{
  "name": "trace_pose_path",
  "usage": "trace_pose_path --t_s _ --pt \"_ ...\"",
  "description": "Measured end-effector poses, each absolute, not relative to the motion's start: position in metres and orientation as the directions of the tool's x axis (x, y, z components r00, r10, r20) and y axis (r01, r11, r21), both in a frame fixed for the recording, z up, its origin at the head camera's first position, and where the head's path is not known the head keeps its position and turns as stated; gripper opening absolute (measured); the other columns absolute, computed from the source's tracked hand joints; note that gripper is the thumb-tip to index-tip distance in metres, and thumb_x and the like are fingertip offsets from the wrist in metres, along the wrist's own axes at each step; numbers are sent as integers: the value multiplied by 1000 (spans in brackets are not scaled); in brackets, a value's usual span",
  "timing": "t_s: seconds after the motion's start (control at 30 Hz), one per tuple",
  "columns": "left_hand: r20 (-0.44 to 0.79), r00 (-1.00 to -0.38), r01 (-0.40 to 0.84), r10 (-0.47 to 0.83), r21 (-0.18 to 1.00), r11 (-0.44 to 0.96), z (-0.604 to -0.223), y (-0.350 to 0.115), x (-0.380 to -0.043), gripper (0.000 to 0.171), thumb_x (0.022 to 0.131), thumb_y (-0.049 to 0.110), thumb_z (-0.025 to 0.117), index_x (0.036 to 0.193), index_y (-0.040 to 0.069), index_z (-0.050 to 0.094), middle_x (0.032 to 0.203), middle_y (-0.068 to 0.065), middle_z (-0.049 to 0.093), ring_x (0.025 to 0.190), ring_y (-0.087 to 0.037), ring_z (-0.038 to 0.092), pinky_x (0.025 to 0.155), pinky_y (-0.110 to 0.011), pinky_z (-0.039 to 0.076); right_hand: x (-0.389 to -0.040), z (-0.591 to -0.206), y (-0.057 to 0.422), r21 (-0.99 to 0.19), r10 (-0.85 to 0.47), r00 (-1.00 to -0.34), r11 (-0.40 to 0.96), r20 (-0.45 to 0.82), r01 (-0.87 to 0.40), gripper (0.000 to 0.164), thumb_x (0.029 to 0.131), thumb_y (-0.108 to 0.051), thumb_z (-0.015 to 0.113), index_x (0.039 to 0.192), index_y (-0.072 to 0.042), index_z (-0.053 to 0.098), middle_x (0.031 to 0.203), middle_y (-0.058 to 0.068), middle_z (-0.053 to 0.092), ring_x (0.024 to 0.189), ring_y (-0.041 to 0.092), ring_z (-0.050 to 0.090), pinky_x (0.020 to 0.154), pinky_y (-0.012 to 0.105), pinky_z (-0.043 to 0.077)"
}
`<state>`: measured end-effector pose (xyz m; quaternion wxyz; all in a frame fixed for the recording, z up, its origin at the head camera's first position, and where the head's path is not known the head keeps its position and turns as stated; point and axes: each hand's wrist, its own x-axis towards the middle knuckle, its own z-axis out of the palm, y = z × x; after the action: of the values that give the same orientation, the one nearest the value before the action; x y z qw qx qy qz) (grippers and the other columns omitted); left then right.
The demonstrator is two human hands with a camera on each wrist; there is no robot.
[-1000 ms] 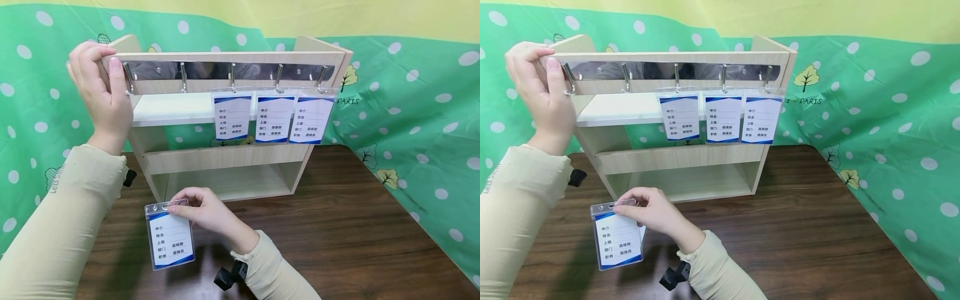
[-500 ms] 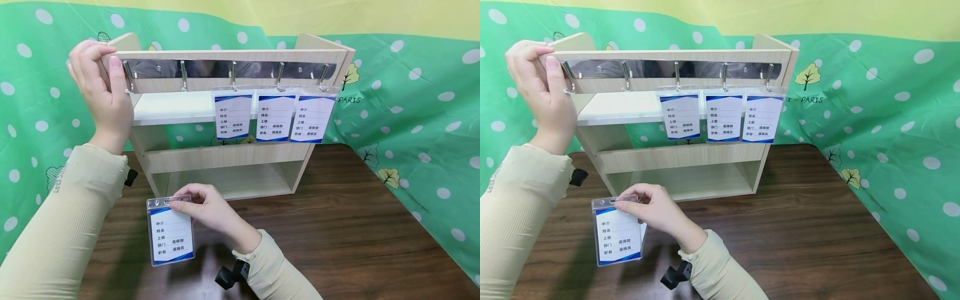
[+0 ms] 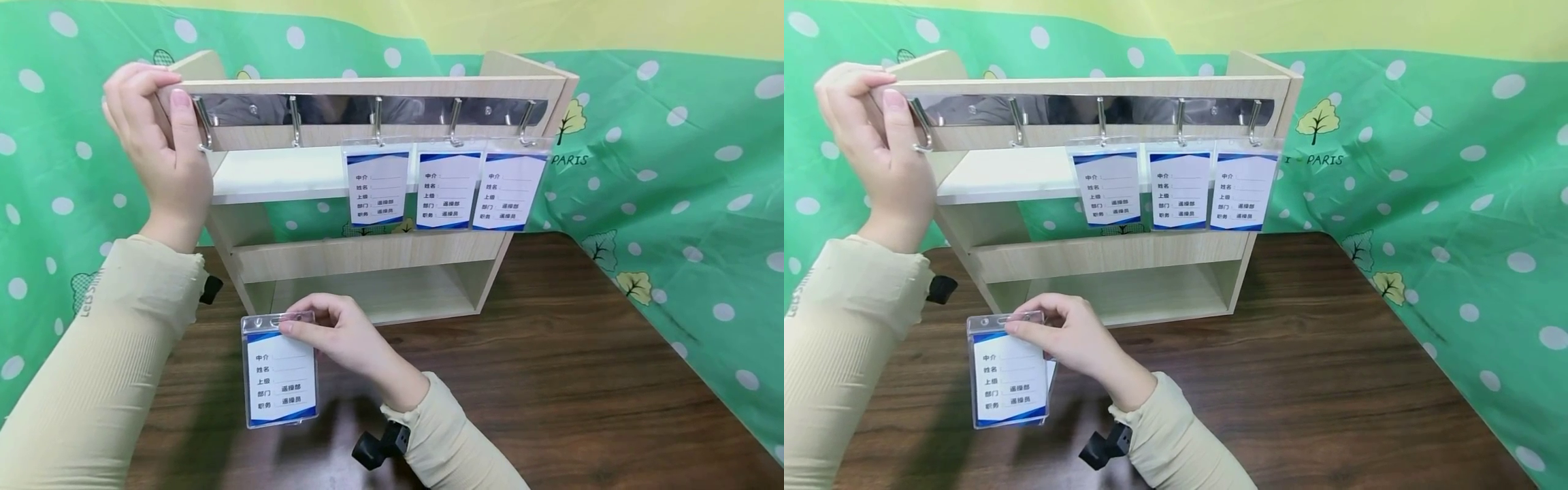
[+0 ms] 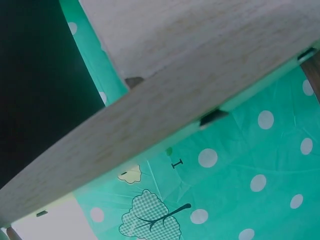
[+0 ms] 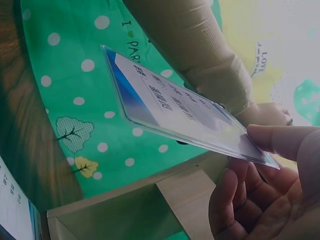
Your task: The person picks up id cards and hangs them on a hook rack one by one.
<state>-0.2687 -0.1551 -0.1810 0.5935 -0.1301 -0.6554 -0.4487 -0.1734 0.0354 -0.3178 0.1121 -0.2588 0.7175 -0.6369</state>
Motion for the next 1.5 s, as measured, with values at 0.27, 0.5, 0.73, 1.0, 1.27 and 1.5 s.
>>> trace_pose_path --t_s 0.27,0.5,0.73,1.0,1.27,1.5 --pt "888 -265 701 -376 445 558 -182 -156 -266 20 94 17 45 107 16 61 114 14 48 117 -4 40 108 -21 23 -175 -315 39 -971 -527 -833 59 168 -233 19 92 -13 66 107 -2 70 80 7 66 63 6 53 53 21 44" --pt "879 -258 709 -402 455 539 -181 -154 -262 20 94 15 46 106 16 61 111 14 49 116 -4 43 108 -21 22 -177 -310 45 -967 -525 -835 80 166 -243 21 92 -13 66 108 1 69 83 16 66 63 6 54 53 22 45" --pt "874 -243 709 -420 456 538 -178 -153 -261 19 94 14 47 104 16 62 109 14 50 114 -4 45 108 -21 23 -185 -305 58 -967 -466 -862 53 198 -250 20 92 -9 66 107 4 68 80 8 63 67 8 57 56 26 50" --pt "874 -247 714 -418 456 531 -177 -152 -260 20 93 13 46 104 16 62 109 13 50 114 -4 44 107 -20 23 -197 -303 77 -957 -402 -879 25 255 -289 21 93 -9 62 108 5 66 87 13 67 69 13 61 58 28 50" --pt "875 -260 706 -408 461 538 -177 -152 -262 20 94 13 46 105 17 62 111 13 50 116 -4 44 109 -20 22 -204 -302 89 -961 -336 -903 -30 267 -274 20 92 -6 62 107 8 64 79 -6 68 65 10 63 55 25 49" --pt "885 -256 710 -388 445 546 -180 -153 -268 20 94 15 47 106 16 63 111 14 49 117 -4 43 110 -21 22 -203 -300 94 -957 -272 -918 -46 289 -287 21 92 -4 61 106 12 63 76 -8 65 64 7 60 56 22 46"
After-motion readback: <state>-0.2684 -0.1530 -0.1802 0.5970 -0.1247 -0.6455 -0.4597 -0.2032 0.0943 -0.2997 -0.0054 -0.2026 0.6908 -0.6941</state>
